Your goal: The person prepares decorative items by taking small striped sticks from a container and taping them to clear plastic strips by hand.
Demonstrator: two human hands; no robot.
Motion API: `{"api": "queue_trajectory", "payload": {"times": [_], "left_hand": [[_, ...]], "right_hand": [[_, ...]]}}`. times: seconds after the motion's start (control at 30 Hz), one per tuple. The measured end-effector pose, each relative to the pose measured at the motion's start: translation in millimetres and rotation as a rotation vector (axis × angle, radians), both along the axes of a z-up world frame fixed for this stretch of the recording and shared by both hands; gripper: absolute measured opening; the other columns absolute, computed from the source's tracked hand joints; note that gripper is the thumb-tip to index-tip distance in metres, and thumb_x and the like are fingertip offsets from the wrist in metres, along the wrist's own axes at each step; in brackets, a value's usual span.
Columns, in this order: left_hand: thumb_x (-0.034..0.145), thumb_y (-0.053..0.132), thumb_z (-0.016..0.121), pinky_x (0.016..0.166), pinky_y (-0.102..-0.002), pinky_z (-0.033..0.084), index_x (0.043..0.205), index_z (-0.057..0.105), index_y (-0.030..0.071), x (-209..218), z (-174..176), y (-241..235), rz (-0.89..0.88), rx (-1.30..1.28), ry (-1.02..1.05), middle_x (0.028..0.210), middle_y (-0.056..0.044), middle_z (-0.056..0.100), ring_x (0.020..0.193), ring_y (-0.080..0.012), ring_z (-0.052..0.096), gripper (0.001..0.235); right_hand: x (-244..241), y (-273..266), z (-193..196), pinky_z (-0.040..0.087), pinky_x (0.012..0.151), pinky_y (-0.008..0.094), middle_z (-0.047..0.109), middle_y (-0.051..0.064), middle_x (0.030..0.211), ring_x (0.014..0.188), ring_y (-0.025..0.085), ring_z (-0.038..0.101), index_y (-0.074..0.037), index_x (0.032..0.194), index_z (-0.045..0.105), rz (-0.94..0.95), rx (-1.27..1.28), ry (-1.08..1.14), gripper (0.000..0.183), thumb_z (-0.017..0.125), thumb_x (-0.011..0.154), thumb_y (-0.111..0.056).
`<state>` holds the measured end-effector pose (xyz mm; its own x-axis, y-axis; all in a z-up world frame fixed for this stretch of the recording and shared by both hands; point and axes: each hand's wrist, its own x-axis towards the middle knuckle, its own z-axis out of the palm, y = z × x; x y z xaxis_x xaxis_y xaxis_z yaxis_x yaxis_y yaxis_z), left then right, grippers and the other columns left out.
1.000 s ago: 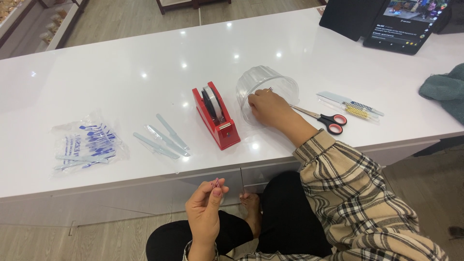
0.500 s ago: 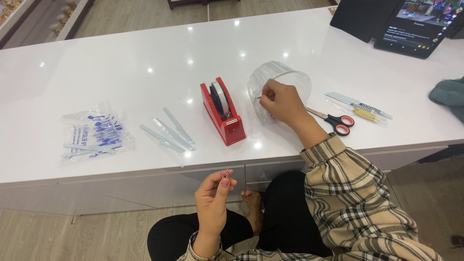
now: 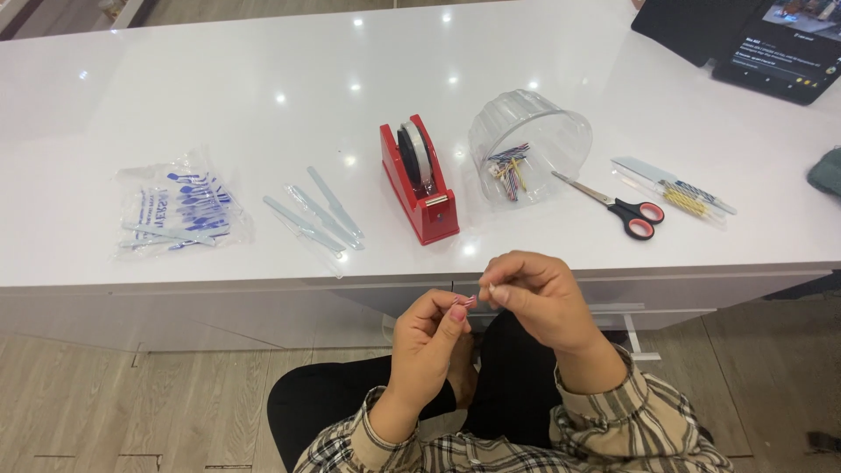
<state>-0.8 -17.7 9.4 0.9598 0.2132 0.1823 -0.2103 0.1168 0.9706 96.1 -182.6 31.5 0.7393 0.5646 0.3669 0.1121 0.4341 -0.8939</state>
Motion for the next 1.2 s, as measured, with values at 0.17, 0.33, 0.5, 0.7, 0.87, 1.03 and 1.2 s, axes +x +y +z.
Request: {"api": "queue_trajectory", "payload": {"times": [0.17,0.33,0.5,0.7,0.87,1.03,1.2], "left_hand": [[0.098,0.029,0.065,0.075,-0.027,0.059,0.101,0.073,0.009,-8.4,9.9,-1.2,0.01,0.029,-0.06,0.089,-0.004,0.074,0.077,-0.0142,0.071,0.022],[0.098,0.029,0.067,0.074,-0.024,0.059,0.102,0.074,0.008,-13.5,12.8,-1.8,0.024,0.061,-0.082,0.088,-0.003,0.074,0.078,-0.0124,0.071,0.023],[0.097,0.024,0.069,0.072,-0.023,0.059,0.103,0.076,0.008,-16.3,13.6,-0.3,0.062,0.145,-0.149,0.09,-0.003,0.076,0.078,-0.0123,0.073,0.018],[0.096,0.025,0.07,0.063,-0.021,0.048,0.102,0.078,0.013,-21.1,22.0,0.6,0.143,0.288,-0.217,0.083,0.002,0.073,0.068,-0.0084,0.057,0.016],[0.097,0.025,0.07,0.061,-0.022,0.047,0.103,0.078,0.014,-20.9,21.3,0.2,0.204,0.405,-0.282,0.077,0.003,0.07,0.065,-0.0093,0.055,0.015],[0.096,0.025,0.07,0.059,-0.021,0.05,0.102,0.077,0.014,-19.3,22.0,-0.9,0.249,0.469,-0.344,0.079,0.003,0.073,0.063,-0.0096,0.056,0.014],[0.093,0.017,0.074,0.059,-0.021,0.05,0.101,0.076,0.013,-19.4,24.1,1.0,0.282,0.588,-0.412,0.086,0.003,0.077,0.061,-0.0104,0.055,0.009]], "right_hand": [[-14.7,2.8,3.7,0.054,0.072,0.03,0.068,0.011,0.093,0.078,0.019,0.06,-0.004,0.102,0.066,0.008,0.057,0.013,0.006,0.065,0.097,-0.006],[-22.4,5.7,-1.7,0.05,0.071,0.028,0.066,0.009,0.091,0.076,0.017,0.058,-0.004,0.103,0.063,0.018,0.11,0.167,0.007,0.065,0.098,-0.009],[-34.4,9.7,3.8,0.052,0.08,0.03,0.063,0.013,0.096,0.085,0.021,0.059,-0.002,0.11,0.063,0.007,0.222,0.06,0.009,0.057,0.104,-0.005],[-43.9,4.7,2.3,0.059,0.078,0.033,0.076,0.013,0.093,0.083,0.024,0.068,-0.004,0.105,0.074,-0.264,0.079,-0.154,0.011,0.07,0.094,-0.002],[-50.7,2.8,15.3,0.06,0.077,0.03,0.076,0.012,0.091,0.082,0.022,0.069,-0.004,0.102,0.074,-0.346,-0.039,-0.27,0.01,0.07,0.093,-0.002],[-50.1,0.3,17.2,0.062,0.077,0.03,0.076,0.011,0.092,0.083,0.023,0.071,-0.004,0.102,0.072,-0.349,-0.077,-0.332,0.01,0.07,0.093,-0.001],[-46.9,-3.3,24.3,0.061,0.076,0.029,0.075,0.009,0.09,0.082,0.021,0.072,-0.004,0.101,0.073,-0.325,-0.169,-0.393,0.008,0.069,0.094,-0.004]]}}
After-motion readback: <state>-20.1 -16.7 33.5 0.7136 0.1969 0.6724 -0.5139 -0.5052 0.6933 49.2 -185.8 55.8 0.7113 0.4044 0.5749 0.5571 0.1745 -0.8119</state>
